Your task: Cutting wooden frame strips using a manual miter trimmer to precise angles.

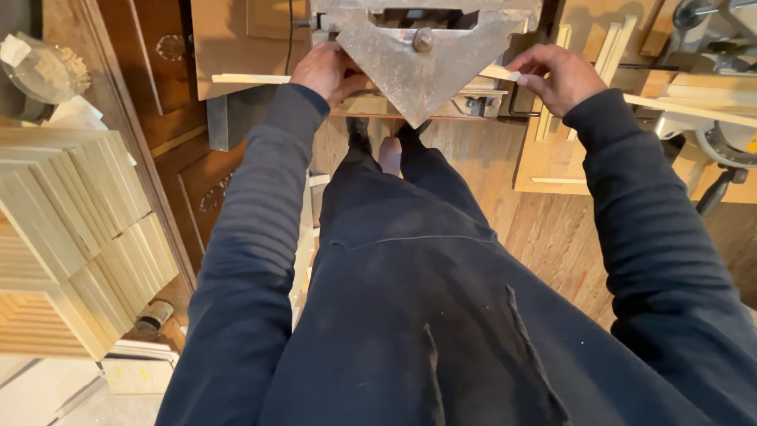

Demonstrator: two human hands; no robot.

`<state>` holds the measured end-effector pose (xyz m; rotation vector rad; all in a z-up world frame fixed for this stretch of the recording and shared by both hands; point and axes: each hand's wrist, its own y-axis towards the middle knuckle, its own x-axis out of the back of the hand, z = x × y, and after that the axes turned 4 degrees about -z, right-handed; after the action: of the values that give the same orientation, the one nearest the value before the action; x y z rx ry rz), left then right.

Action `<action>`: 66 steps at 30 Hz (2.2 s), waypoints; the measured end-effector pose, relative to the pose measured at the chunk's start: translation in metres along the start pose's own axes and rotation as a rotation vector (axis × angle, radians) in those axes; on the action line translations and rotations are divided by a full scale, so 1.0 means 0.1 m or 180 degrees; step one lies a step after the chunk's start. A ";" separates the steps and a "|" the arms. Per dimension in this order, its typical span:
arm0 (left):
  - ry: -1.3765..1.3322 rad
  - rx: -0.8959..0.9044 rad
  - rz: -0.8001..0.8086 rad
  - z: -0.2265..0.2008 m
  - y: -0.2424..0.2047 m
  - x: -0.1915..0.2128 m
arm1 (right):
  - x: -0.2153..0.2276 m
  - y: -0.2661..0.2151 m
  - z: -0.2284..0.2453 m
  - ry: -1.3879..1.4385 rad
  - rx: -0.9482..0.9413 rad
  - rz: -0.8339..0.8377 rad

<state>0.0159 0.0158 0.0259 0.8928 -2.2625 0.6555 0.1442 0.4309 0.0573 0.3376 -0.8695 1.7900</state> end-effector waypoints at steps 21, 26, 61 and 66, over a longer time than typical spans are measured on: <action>-0.0069 -0.0418 0.0098 0.32 -0.01 0.00 | -0.60 -0.14 -0.04 0.0090 -0.0251 -0.0843; -0.0054 -0.0350 0.0102 0.36 0.00 0.04 | -0.72 -0.11 0.04 0.0392 -0.0465 -0.1006; -0.0278 -0.0422 0.0133 0.32 -0.19 0.62 | -0.87 -0.06 -0.12 -0.0768 -0.0398 -0.2371; -0.0393 -0.0511 0.0328 0.40 -0.13 0.64 | -0.91 -0.01 -0.14 -0.0960 -0.0353 -0.2366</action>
<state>-0.0263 -0.0451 0.0453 0.7614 -2.4455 0.4661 0.1834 0.3780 -0.0065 0.7604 -0.8914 1.0120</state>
